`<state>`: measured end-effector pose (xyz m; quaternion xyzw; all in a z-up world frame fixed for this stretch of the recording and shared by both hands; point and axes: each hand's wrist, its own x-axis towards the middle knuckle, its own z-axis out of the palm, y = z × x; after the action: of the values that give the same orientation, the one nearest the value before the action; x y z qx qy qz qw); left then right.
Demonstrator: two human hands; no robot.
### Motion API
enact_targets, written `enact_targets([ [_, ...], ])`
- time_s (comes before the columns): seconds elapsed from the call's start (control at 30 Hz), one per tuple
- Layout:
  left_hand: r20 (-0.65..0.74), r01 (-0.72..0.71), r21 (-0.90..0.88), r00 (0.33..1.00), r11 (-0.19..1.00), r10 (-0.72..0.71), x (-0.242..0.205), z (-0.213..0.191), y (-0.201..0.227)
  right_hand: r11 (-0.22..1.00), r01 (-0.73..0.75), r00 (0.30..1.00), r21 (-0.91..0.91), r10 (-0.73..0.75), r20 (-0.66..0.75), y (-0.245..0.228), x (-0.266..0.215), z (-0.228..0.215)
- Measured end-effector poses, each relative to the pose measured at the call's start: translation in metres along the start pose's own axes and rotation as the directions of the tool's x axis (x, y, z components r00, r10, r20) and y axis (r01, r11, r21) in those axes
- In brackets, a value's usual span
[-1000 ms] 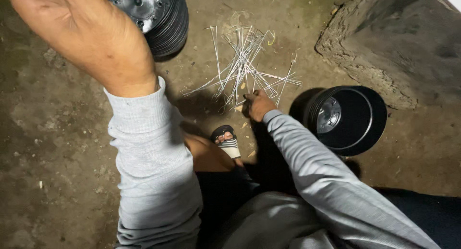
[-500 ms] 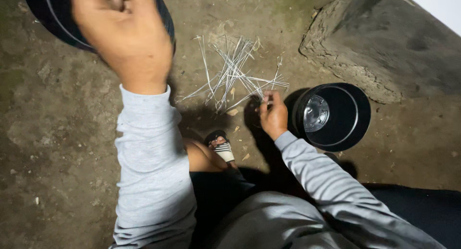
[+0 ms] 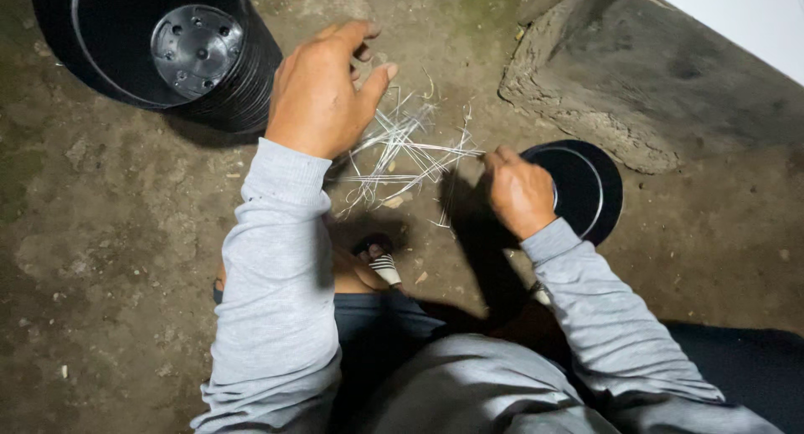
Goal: The person inserts metal wire hangers into the drainage holes of black plastic planters. They bend the wires to secure them and stack the finished planters.
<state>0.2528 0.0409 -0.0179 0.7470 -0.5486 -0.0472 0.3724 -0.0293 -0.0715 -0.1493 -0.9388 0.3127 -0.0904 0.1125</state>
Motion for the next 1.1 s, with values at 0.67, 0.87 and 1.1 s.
enact_targets([
  [0.67, 0.116, -0.115, -0.094, 0.985, 0.989, 0.126, 0.001, 0.047, 0.051, 0.953, 0.284, 0.925, -0.109, -0.302, -0.23, 0.018, -0.01, -0.155],
  [0.87, 0.097, -0.128, -0.396, 0.979, 0.909, 0.18, -0.001, 0.05, 0.078, 0.778, 0.458, 0.747, -0.431, -0.599, -0.288, 0.012, -0.024, -0.186],
  [1.1, 0.276, -0.265, -0.384, 0.881, 0.885, 0.384, -0.016, 0.103, 0.113, 0.71, 0.584, 0.72, -0.394, -0.677, -0.154, 0.018, -0.031, -0.188],
])
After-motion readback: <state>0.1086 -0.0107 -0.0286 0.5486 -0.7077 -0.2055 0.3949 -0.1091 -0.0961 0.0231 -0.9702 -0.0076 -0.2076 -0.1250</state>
